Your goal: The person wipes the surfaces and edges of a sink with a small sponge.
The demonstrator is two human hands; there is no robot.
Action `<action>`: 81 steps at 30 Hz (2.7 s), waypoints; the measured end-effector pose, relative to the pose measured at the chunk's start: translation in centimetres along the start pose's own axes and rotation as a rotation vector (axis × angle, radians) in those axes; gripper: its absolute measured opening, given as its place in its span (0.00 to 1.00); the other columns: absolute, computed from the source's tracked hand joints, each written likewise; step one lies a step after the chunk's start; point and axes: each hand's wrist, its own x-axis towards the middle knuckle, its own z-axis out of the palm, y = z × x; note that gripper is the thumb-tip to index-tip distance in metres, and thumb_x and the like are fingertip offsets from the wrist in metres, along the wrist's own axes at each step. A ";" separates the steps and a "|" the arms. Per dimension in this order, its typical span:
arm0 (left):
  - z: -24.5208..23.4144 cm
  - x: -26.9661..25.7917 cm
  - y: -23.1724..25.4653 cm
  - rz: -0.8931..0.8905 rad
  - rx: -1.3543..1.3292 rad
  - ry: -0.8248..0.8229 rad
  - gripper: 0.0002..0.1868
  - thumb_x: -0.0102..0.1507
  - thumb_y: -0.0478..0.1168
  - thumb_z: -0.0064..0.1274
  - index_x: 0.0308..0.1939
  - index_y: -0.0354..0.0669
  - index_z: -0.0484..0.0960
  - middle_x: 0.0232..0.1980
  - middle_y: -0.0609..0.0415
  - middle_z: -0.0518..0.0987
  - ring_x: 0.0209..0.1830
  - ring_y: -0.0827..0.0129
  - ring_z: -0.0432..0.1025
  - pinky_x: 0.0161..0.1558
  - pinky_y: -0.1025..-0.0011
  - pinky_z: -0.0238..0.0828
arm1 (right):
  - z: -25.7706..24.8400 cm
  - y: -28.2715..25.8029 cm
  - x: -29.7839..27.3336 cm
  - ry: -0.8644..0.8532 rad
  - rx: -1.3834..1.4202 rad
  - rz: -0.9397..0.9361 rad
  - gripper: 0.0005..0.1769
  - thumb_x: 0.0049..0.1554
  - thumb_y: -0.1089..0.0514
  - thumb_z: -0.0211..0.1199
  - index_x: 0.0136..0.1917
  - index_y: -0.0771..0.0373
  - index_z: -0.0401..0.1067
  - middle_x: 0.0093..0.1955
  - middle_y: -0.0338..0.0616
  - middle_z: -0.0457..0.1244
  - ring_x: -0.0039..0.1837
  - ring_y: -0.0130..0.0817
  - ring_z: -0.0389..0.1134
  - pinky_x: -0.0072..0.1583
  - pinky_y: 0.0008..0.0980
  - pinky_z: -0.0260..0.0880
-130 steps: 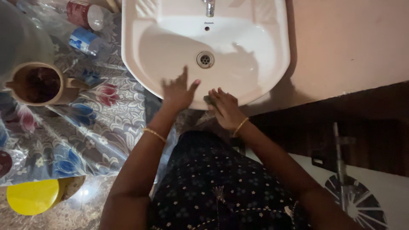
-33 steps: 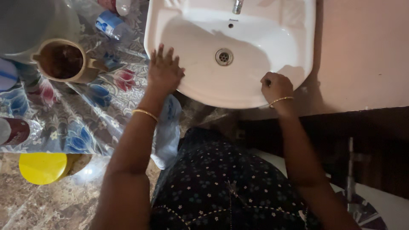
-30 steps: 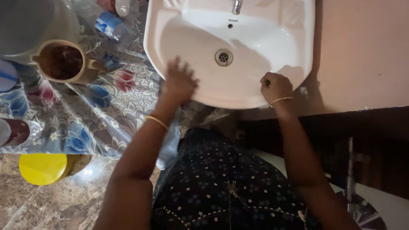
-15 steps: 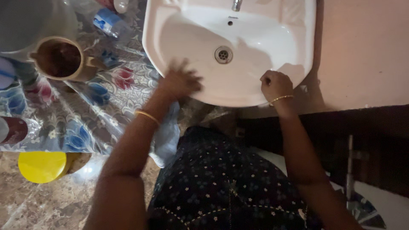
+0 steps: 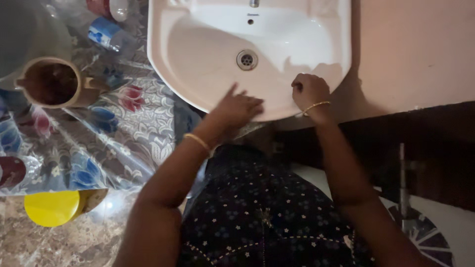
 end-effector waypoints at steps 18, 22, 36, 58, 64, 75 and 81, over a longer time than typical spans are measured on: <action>-5.3 -7.2 -5.8 -0.247 0.008 -0.035 0.30 0.68 0.65 0.30 0.69 0.65 0.73 0.75 0.58 0.67 0.82 0.54 0.47 0.77 0.46 0.21 | 0.3 0.7 0.0 -0.049 0.047 0.044 0.04 0.51 0.62 0.63 0.40 0.58 0.78 0.39 0.47 0.70 0.46 0.49 0.70 0.51 0.50 0.70; -2.9 -3.0 -3.1 -0.197 -0.180 -0.155 0.30 0.70 0.64 0.27 0.72 0.63 0.68 0.76 0.59 0.65 0.81 0.55 0.48 0.78 0.44 0.18 | 0.7 0.8 0.2 -0.100 -0.003 0.103 0.05 0.53 0.61 0.62 0.41 0.57 0.79 0.40 0.47 0.70 0.47 0.49 0.70 0.53 0.49 0.70; -2.7 -1.9 0.9 -0.006 0.113 0.013 0.20 0.68 0.45 0.45 0.65 0.61 0.76 0.76 0.56 0.67 0.74 0.47 0.61 0.76 0.35 0.33 | 0.4 0.9 -0.2 -0.086 0.008 0.033 0.04 0.54 0.63 0.63 0.40 0.58 0.78 0.40 0.46 0.70 0.46 0.46 0.70 0.54 0.47 0.69; -3.1 -4.0 -14.8 -0.832 0.141 0.608 0.43 0.69 0.51 0.45 0.82 0.35 0.46 0.85 0.40 0.47 0.85 0.48 0.37 0.79 0.49 0.31 | 0.5 0.9 0.8 -0.232 -0.120 0.031 0.07 0.55 0.57 0.60 0.42 0.56 0.79 0.43 0.47 0.71 0.47 0.48 0.71 0.54 0.47 0.70; -3.2 -3.5 -13.6 -0.791 0.257 0.594 0.41 0.69 0.51 0.44 0.79 0.34 0.48 0.83 0.38 0.49 0.84 0.45 0.40 0.79 0.50 0.34 | 1.2 1.4 1.7 -0.446 -0.153 0.093 0.12 0.59 0.53 0.55 0.50 0.54 0.79 0.46 0.44 0.72 0.50 0.46 0.73 0.61 0.48 0.65; -0.7 -4.1 -12.8 -0.822 0.039 0.841 0.38 0.73 0.50 0.41 0.79 0.30 0.50 0.81 0.34 0.53 0.84 0.44 0.45 0.80 0.51 0.36 | 13.3 -12.5 9.4 -0.375 0.387 -0.732 0.32 0.59 0.63 0.61 0.76 0.56 0.62 0.78 0.53 0.56 0.75 0.51 0.56 0.73 0.44 0.59; 1.9 -4.5 -13.1 -0.911 -0.189 1.112 0.34 0.73 0.42 0.35 0.80 0.31 0.47 0.85 0.32 0.47 0.85 0.43 0.39 0.81 0.54 0.37 | 18.2 -17.0 12.8 -0.432 0.583 -0.739 0.36 0.58 0.74 0.52 0.79 0.65 0.59 0.81 0.56 0.51 0.76 0.54 0.57 0.74 0.44 0.60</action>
